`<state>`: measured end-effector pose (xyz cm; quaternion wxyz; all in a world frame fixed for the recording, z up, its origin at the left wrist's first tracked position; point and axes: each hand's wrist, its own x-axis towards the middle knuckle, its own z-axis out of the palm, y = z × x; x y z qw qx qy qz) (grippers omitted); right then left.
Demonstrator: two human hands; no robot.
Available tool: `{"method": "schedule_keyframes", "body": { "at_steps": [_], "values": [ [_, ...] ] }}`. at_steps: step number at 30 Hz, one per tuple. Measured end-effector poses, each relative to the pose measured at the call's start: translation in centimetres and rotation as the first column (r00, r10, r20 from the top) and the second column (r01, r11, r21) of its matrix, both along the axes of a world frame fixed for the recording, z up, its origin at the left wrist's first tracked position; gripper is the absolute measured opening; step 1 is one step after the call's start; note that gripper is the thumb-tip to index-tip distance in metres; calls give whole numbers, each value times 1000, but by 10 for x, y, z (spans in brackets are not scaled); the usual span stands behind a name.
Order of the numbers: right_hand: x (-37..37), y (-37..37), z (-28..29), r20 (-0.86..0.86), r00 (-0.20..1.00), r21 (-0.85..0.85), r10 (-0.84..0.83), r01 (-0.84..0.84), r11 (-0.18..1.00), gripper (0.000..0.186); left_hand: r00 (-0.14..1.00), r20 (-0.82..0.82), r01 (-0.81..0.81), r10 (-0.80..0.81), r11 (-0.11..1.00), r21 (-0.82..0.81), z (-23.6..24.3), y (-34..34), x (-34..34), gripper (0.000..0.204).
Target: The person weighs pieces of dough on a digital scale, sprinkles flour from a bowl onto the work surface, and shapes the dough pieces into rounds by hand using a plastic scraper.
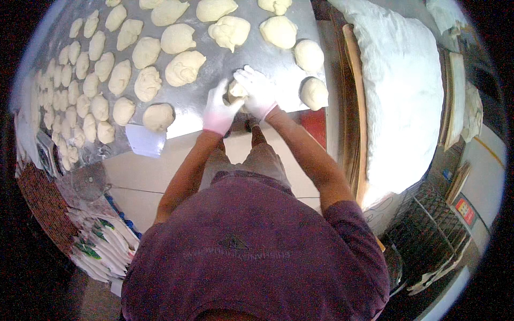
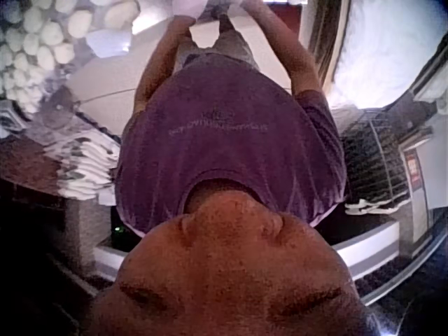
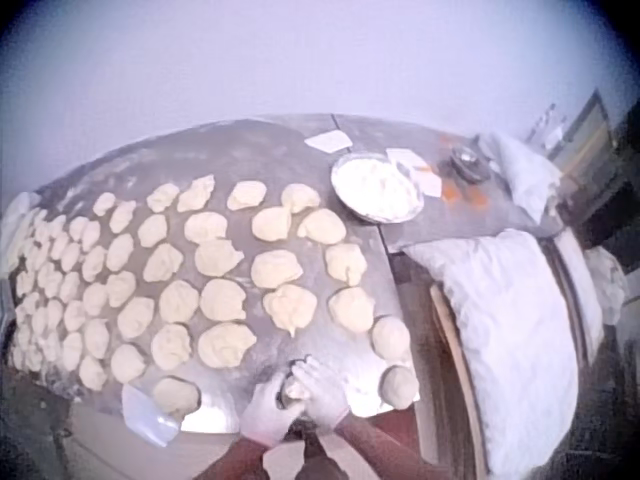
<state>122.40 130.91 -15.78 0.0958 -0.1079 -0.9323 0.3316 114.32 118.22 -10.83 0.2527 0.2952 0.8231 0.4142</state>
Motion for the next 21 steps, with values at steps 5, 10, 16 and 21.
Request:
{"method": "schedule_keyframes", "body": {
  "at_steps": [5, 10, 16, 21],
  "values": [
    [-23, 14, -8, -67, 997, -582, -31, -14, 813, 44, 980, 59, -186, 190, 981, -54, -21, 21, -25, 23],
    [-9, -3, -10, 55, 991, -195, -122, 131, 972, 47, 998, -63, 22, -20, 999, 36, -15, -4, -14, 25],
    [-22, 23, 28, 102, 989, -573, -111, 149, 806, 48, 992, -112, -59, 62, 998, 30, -29, 16, -28, 22],
    [-10, 2, -7, -132, 977, 5, -169, 171, 985, 44, 996, 12, -85, 84, 996, 23, -20, 8, -9, 33]
  ]
}}
